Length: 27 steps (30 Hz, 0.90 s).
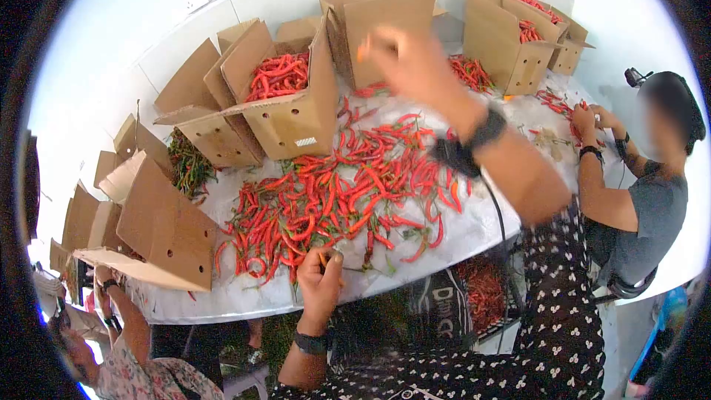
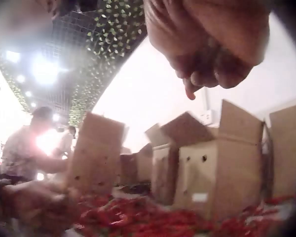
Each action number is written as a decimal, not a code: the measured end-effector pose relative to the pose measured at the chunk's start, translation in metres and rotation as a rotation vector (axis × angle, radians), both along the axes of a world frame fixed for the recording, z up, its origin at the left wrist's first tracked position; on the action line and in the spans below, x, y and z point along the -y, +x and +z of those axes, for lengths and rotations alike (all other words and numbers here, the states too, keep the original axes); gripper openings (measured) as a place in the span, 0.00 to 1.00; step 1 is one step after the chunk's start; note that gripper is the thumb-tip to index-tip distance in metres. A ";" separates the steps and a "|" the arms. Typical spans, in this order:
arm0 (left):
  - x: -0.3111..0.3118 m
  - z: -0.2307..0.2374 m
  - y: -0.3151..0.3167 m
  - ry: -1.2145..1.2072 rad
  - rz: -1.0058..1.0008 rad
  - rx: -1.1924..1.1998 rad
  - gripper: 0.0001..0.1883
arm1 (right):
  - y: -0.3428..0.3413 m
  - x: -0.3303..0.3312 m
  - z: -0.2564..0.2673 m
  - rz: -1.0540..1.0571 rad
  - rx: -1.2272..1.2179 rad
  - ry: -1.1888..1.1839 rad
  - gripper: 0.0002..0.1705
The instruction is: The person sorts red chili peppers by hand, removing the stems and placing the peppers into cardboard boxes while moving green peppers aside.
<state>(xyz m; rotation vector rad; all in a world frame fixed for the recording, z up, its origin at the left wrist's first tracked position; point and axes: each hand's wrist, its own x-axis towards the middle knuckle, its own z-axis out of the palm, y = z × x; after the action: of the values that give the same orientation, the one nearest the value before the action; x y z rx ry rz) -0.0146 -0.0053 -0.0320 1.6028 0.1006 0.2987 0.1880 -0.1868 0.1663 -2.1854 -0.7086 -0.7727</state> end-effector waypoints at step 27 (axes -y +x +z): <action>-0.001 0.005 0.001 -0.109 -0.025 -0.049 0.03 | 0.108 0.056 -0.158 -0.081 -0.286 -0.578 0.09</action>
<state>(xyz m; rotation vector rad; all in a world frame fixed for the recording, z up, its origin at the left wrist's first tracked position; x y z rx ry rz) -0.0133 -0.0048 -0.0269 1.5022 0.1329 0.2307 0.2958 -0.2432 0.0084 -2.7844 -0.7630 -0.2932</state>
